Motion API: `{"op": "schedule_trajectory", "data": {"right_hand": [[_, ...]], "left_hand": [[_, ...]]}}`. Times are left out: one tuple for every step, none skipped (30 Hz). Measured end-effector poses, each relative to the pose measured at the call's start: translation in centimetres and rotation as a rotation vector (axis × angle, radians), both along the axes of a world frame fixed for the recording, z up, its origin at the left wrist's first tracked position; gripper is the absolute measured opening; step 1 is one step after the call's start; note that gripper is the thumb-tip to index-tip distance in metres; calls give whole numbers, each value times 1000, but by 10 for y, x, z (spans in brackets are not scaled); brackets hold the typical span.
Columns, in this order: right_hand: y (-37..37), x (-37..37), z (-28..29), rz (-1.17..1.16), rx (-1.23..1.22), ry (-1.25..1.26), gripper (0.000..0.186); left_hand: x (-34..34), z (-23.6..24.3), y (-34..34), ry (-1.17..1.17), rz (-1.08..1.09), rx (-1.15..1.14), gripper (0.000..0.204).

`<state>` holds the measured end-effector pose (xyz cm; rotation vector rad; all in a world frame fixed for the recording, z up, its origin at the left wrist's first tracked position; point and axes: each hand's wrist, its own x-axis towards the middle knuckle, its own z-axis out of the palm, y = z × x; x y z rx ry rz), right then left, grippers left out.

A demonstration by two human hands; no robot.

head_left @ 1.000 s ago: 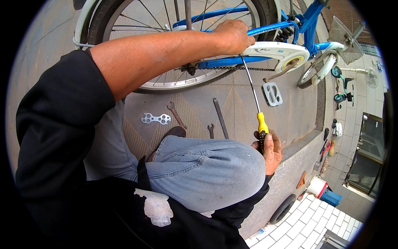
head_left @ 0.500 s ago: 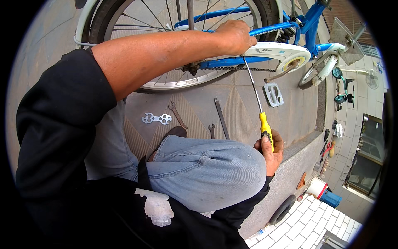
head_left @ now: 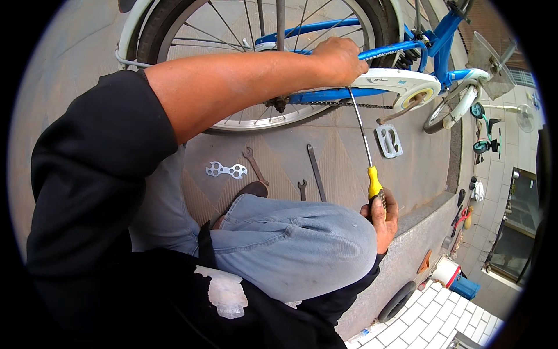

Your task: The person is sitting on the floor repairing a blue and white folding bicycle. They use a yellow screwdriver to adjust the chain guard and then use a wrench to tighten a pedal onto the crank arm.

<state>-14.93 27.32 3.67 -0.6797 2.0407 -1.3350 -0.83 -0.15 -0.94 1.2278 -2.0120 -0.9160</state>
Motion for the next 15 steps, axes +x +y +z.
{"op": "schedule_trajectory", "data": {"right_hand": [[0,0,-1,11,-4,26,45],[0,-1,-3,21,-7,52,46],[1,-5,-3,35,-7,50,47],[2,-5,-2,27,-5,42,46],[2,-5,-1,19,-3,35,45],[1,-4,0,19,-4,25,44],[1,-3,-1,6,-9,26,42],[0,-1,-1,-8,-14,28,40],[1,1,-1,-28,-19,34,38],[0,3,0,-41,-38,36,37],[-2,7,1,-54,-57,38,36],[-3,8,0,-64,-76,36,35],[-4,8,-1,-76,-68,20,35],[-5,8,-2,-88,-61,4,35],[-4,7,-3,-104,-53,-8,36]], "left_hand": [[1,0,-1,-8,-11,18,43],[3,0,-1,-7,-7,19,42],[2,2,0,-2,-10,23,42],[2,3,2,3,-14,28,42],[0,6,1,-34,-31,137,37],[1,4,0,-35,-28,102,37],[1,1,-1,-36,-26,67,38],[2,-2,-1,-37,-25,32,39],[-1,-5,-3,-53,-35,4,38],[-4,-8,-5,-68,-45,-24,36],[-7,-11,-6,-83,-55,-52,35],[-6,-12,-7,-90,-56,-66,34],[-6,-13,-7,-98,-56,-81,34],[-5,-15,-8,-106,-57,-95,33],[-4,-13,-7,-105,-60,-89,33]]}}
